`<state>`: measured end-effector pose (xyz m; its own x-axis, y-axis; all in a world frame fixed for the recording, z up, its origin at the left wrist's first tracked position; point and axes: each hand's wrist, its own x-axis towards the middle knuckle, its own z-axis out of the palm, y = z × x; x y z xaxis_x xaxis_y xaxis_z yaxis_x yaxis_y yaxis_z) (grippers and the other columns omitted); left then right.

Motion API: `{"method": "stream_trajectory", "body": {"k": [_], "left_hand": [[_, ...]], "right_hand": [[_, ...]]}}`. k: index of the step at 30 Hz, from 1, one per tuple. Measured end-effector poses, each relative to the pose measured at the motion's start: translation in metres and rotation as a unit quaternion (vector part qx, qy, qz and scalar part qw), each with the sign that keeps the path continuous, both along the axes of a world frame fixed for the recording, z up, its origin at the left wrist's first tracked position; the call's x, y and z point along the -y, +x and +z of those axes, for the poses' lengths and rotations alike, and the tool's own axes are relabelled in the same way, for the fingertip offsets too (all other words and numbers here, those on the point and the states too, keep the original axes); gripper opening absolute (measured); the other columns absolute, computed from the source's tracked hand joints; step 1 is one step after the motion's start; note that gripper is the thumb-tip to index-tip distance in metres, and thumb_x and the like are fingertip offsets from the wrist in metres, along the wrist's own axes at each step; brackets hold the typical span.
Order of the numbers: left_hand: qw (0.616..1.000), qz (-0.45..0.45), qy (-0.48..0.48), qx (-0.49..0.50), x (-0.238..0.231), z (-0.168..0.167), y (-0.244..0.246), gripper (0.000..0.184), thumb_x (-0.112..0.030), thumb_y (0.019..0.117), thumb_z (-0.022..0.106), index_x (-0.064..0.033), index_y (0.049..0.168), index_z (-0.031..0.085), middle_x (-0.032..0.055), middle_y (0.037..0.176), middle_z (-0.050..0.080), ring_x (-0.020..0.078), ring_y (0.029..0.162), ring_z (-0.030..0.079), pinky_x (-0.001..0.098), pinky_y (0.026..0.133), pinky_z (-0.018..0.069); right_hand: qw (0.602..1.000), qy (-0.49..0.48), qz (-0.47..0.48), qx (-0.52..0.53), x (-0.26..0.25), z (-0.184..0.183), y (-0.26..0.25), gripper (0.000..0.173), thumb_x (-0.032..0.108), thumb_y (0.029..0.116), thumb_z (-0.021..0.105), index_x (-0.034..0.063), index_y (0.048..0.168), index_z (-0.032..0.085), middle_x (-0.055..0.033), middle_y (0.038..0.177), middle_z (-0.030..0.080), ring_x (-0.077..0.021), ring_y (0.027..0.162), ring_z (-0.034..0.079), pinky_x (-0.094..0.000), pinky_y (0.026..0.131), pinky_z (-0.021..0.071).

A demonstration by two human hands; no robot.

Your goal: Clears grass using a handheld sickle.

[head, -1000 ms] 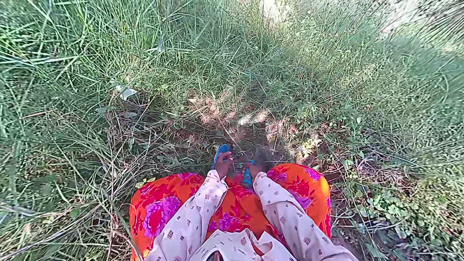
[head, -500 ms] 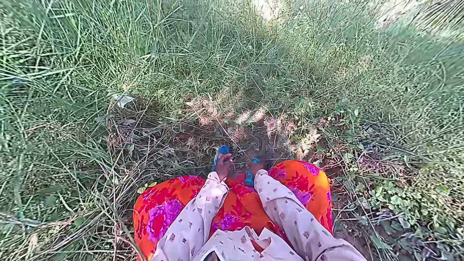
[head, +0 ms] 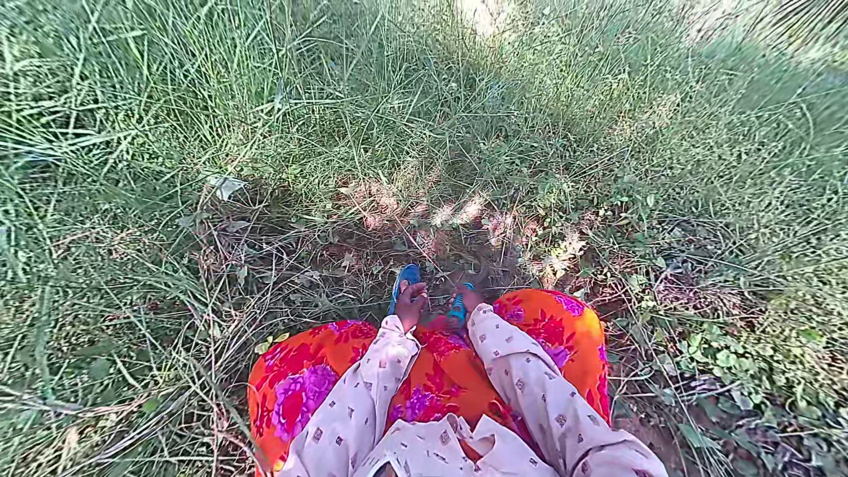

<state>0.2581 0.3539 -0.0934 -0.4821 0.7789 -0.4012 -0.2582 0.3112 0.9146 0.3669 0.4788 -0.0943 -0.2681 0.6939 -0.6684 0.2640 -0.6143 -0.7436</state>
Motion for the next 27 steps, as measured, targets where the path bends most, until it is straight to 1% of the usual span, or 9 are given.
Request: {"method": "stream_trajectory", "body": {"k": [2, 5, 8, 11, 15, 20, 22, 25, 27], "left_hand": [[1.000, -0.004, -0.002, -0.002, 0.002, 0.003, 0.001, 0.041, -0.007, 0.1074, 0.046, 0.0012, 0.147, 0.044, 0.0218, 0.142, 0.052, 0.0235, 0.112, 0.060, 0.0367, 0.091, 0.0505], [1.000, -0.014, 0.002, -0.011, 0.001, 0.002, 0.001, 0.041, -0.005, 0.1068, 0.045, 0.0022, 0.148, 0.043, 0.0222, 0.141, 0.053, 0.0227, 0.109, 0.060, 0.0360, 0.089, 0.0502], [1.000, -0.016, 0.006, -0.010, 0.001, 0.001, 0.000, 0.041, -0.006, 0.1075, 0.045, 0.0025, 0.147, 0.043, 0.0217, 0.139, 0.053, 0.0217, 0.107, 0.060, 0.0349, 0.088, 0.0502], [1.000, -0.010, 0.009, -0.008, 0.000, 0.000, -0.002, 0.040, -0.006, 0.1079, 0.044, 0.0026, 0.147, 0.043, 0.0222, 0.139, 0.054, 0.0221, 0.106, 0.061, 0.0345, 0.087, 0.0508], [1.000, -0.003, -0.001, -0.011, -0.001, -0.003, 0.000, 0.039, -0.006, 0.1075, 0.046, 0.0012, 0.146, 0.046, 0.0218, 0.139, 0.054, 0.0234, 0.109, 0.061, 0.0366, 0.089, 0.0507], [1.000, -0.017, -0.007, -0.016, -0.002, -0.001, 0.001, 0.040, -0.007, 0.1075, 0.046, 0.0008, 0.147, 0.045, 0.0207, 0.139, 0.054, 0.0223, 0.108, 0.061, 0.0357, 0.088, 0.0510], [1.000, -0.014, -0.008, -0.017, -0.001, 0.000, 0.002, 0.040, -0.006, 0.1075, 0.045, 0.0011, 0.147, 0.045, 0.0211, 0.139, 0.054, 0.0225, 0.108, 0.061, 0.0358, 0.088, 0.0509], [1.000, -0.010, -0.006, -0.020, 0.000, -0.002, 0.004, 0.040, -0.006, 0.1074, 0.046, 0.0019, 0.146, 0.045, 0.0219, 0.140, 0.054, 0.0223, 0.108, 0.062, 0.0355, 0.088, 0.0514], [1.000, -0.012, -0.005, -0.023, 0.001, -0.003, 0.003, 0.039, -0.006, 0.1075, 0.046, 0.0020, 0.146, 0.045, 0.0216, 0.139, 0.054, 0.0218, 0.107, 0.062, 0.0354, 0.088, 0.0516]], "right_hand": [[0.992, -0.033, -0.057, -0.105, -0.002, 0.003, 0.003, 0.016, 0.011, 0.1103, 0.038, 0.0053, 0.099, 0.048, -0.0022, 0.069, 0.048, -0.0101, 0.052, 0.050, -0.0234, 0.051, 0.0479], [0.972, -0.073, -0.094, -0.205, -0.003, 0.008, 0.008, 0.027, 0.013, 0.1101, 0.032, 0.0105, 0.086, 0.044, 0.0009, 0.057, 0.047, -0.0072, 0.044, 0.049, -0.0209, 0.044, 0.0464], [0.971, -0.068, -0.074, -0.218, 0.011, 0.031, 0.011, 0.026, 0.012, 0.1097, 0.033, 0.0099, 0.086, 0.045, 0.0016, 0.056, 0.047, -0.0066, 0.042, 0.049, -0.0205, 0.042, 0.0464], [0.984, 0.051, -0.016, -0.171, 0.033, 0.054, 0.007, 0.009, 0.007, 0.1086, 0.042, 0.0025, 0.104, 0.048, -0.0022, 0.064, 0.051, -0.0105, 0.047, 0.053, -0.0243, 0.045, 0.0504], [0.987, 0.150, -0.032, -0.050, 0.020, 0.031, 0.007, 0.025, 0.009, 0.1070, 0.050, -0.0055, 0.127, 0.045, -0.0083, 0.076, 0.054, -0.0153, 0.054, 0.056, -0.0303, 0.054, 0.0537], [0.991, 0.097, -0.086, 0.044, 0.000, 0.016, 0.006, 0.032, 0.017, 0.1084, 0.053, -0.0065, 0.130, 0.051, -0.0130, 0.088, 0.060, -0.0178, 0.069, 0.060, -0.0330, 0.067, 0.0532], [0.989, 0.098, -0.039, 0.103, -0.003, 0.014, 0.004, 0.038, 0.022, 0.1093, 0.052, -0.0065, 0.134, 0.051, -0.0178, 0.102, 0.063, -0.0216, 0.083, 0.064, -0.0362, 0.078, 0.0535], [0.972, 0.074, 0.116, 0.191, 0.000, 0.016, 0.001, 0.048, 0.026, 0.1114, 0.047, -0.0095, 0.143, 0.046, -0.0271, 0.136, 0.058, -0.0294, 0.121, 0.061, -0.0417, 0.105, 0.0457], [0.966, 0.046, 0.169, 0.190, 0.000, 0.004, -0.002, 0.048, 0.027, 0.1118, 0.045, -0.0078, 0.146, 0.045, -0.0243, 0.136, 0.058, -0.0254, 0.118, 0.061, -0.0384, 0.104, 0.0466]]}}
